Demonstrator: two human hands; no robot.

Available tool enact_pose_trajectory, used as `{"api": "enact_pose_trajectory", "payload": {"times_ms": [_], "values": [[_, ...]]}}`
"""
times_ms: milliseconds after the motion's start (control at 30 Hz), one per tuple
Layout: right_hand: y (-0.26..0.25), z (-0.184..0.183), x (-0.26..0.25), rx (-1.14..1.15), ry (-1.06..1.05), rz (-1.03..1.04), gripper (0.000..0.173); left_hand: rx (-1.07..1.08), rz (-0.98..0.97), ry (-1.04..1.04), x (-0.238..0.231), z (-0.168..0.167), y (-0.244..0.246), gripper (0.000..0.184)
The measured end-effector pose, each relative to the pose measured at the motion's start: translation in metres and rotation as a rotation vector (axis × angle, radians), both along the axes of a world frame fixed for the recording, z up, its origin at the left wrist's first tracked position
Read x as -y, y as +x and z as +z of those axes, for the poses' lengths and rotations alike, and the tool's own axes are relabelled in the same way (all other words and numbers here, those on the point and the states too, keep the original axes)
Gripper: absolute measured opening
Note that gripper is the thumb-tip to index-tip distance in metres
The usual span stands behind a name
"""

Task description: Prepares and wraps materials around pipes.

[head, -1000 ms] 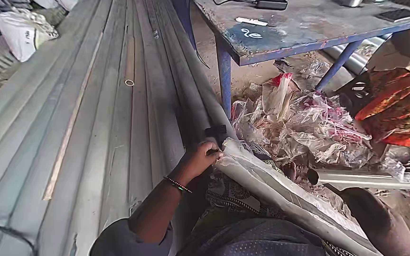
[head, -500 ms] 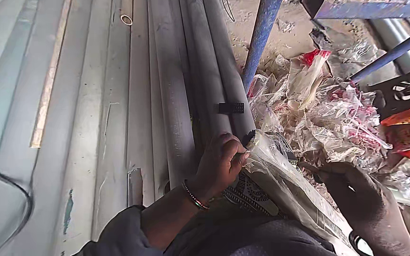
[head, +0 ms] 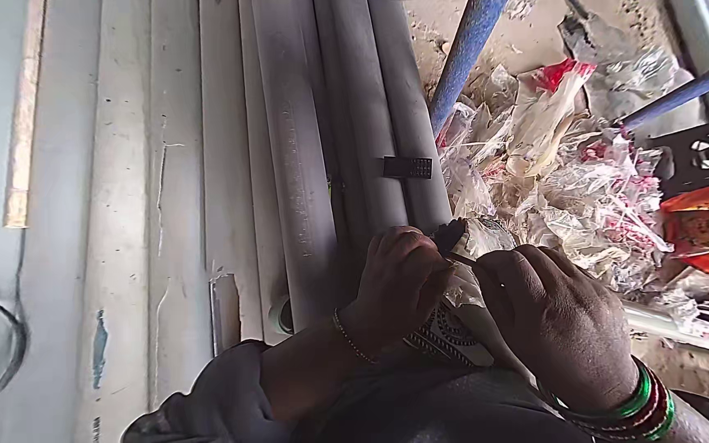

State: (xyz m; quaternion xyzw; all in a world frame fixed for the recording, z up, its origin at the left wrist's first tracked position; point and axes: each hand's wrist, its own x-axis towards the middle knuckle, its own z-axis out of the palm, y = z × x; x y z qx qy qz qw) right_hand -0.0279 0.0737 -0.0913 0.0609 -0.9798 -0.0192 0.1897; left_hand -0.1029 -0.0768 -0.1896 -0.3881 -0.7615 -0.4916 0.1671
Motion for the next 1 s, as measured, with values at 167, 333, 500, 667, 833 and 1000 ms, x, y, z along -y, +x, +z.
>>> {"api": "enact_pose_trajectory", "payload": {"times_ms": [167, 333, 500, 667, 833, 1000], "values": [[0.002, 0.003, 0.0, 0.003, 0.017, -0.021, 0.021, 0.01, 0.04, 0.007, -0.001, 0.0, 0.004, 0.016], [0.004, 0.001, 0.004, 0.016, 0.027, -0.01, 0.021, -0.005, 0.04, -0.005, 0.0, 0.0, 0.005, 0.015], [-0.001, -0.001, 0.014, 0.0, 0.089, 0.035, 0.022, -0.021, 0.065, 0.0, 0.0, 0.001, 0.006, 0.015], [0.0, 0.001, 0.015, 0.031, 0.169, 0.089, 0.016, -0.05, 0.064, 0.018, -0.001, -0.001, 0.005, 0.015], [0.016, 0.007, 0.0, 0.038, 0.221, 0.099, 0.02, -0.048, 0.053, 0.029, -0.001, -0.004, 0.005, 0.015], [0.023, 0.006, -0.001, 0.035, 0.194, 0.061, 0.021, -0.062, 0.038, 0.083, -0.003, -0.01, 0.004, 0.018]]}}
